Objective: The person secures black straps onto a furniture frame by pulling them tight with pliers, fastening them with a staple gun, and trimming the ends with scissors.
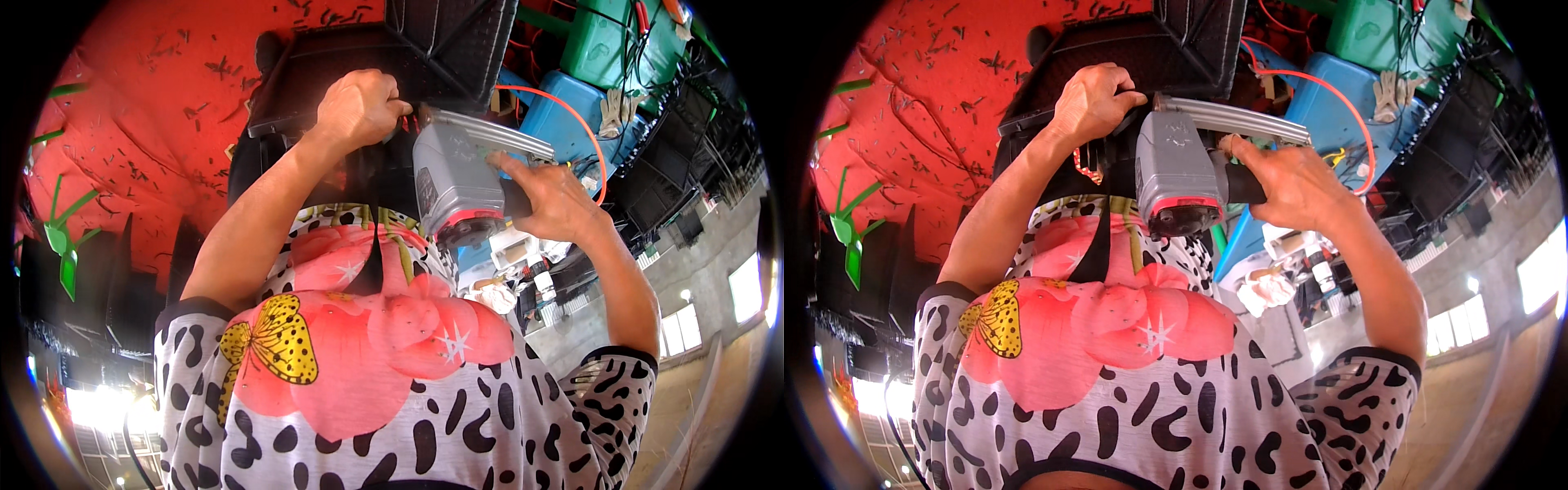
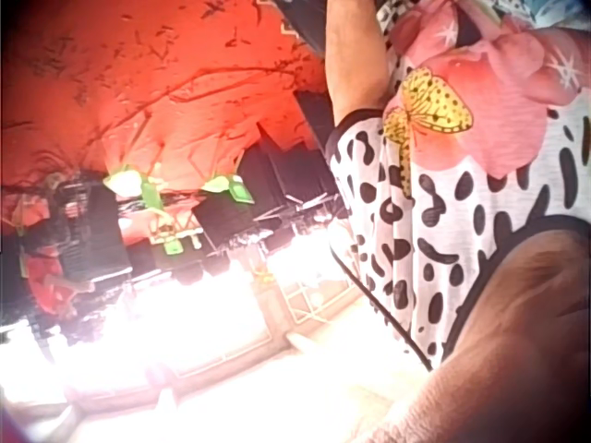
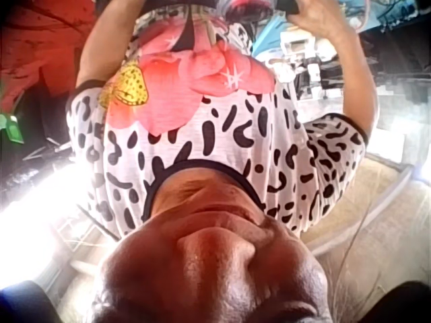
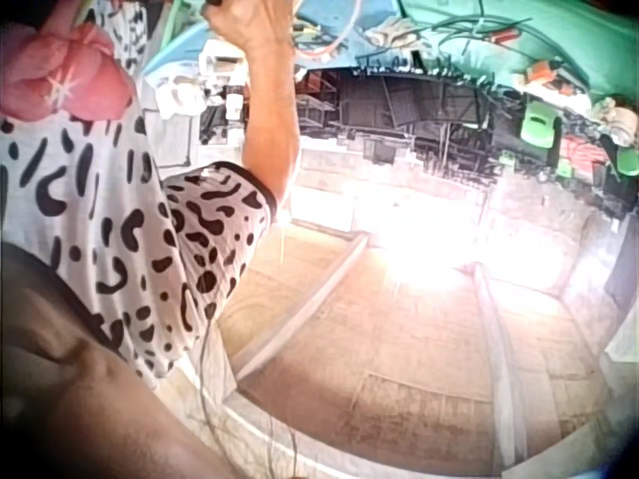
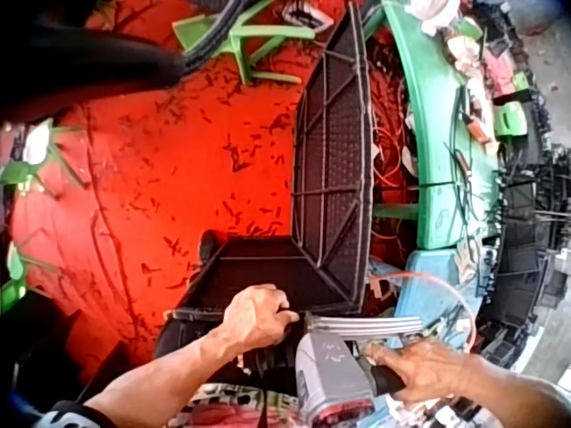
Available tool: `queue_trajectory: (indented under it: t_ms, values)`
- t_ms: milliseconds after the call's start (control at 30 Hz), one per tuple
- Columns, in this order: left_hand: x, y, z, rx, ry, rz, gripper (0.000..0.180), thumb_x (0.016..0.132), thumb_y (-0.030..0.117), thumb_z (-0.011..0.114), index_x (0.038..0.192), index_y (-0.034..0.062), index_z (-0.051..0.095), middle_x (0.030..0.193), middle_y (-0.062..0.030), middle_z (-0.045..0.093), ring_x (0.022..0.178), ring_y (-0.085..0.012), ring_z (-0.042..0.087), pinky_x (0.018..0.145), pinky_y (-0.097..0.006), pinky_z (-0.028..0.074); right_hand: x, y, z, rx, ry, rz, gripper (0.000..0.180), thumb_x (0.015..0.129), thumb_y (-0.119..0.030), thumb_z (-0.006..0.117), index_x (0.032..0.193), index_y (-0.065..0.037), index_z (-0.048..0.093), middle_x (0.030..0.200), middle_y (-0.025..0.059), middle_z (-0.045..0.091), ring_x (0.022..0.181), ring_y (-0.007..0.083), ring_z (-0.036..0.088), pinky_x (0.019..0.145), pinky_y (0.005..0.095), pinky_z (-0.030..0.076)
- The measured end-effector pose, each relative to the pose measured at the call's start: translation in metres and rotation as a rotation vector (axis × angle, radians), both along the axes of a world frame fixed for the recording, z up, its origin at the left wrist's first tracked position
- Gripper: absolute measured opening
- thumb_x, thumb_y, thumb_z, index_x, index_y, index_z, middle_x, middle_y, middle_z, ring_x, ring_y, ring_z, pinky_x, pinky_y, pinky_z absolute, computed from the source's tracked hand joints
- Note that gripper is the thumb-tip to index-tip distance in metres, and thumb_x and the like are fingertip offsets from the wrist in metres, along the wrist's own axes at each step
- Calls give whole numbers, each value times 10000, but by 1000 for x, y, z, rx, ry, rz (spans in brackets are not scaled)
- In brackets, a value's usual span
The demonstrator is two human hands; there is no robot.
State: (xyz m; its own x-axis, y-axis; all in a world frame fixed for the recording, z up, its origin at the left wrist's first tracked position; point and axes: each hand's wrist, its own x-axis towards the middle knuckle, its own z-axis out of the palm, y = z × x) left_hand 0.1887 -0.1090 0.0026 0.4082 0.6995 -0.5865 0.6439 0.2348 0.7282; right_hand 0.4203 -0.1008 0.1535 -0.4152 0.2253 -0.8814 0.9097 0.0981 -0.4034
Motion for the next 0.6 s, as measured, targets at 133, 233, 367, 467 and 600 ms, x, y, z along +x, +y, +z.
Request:
queue_trajectory:
  t_ms: [133,233,367,467,600]
  values:
    - [7,4,4,-31,70,-17,244,695,253,670,740,16,633,786,-137,591,784,-322,572,689,-397,450,2,0,1,15,5,-11,760,513,-86,640,1232,-106,395,663,191,559,670,385,562,625,441,443]
    - [8,3,3,-29,73,-76,243,699,254,668,742,18,634,779,-137,587,781,-323,570,687,-398,449,2,-1,0,28,4,-7,740,514,-83,639,1213,-107,395,654,192,556,666,390,558,621,446,439]
    - [6,2,0,-10,2,-26,251,713,273,652,745,24,635,775,-147,600,779,-332,575,683,-399,455,1,0,1,43,-1,20,711,524,-77,632,1193,-115,394,641,191,552,661,391,557,617,454,432]
    - [5,2,-2,11,5,-40,263,722,292,641,751,30,638,770,-156,616,778,-337,584,677,-399,461,-6,4,5,19,-32,23,680,559,-84,622,1197,-114,387,693,189,580,714,385,570,651,456,440]
    - [3,6,-5,-9,8,-10,262,721,295,644,752,35,645,761,-145,621,773,-326,589,680,-395,461,0,-4,-3,-19,-53,-5,670,601,-113,609,1226,-109,367,764,199,609,772,387,581,696,448,450]
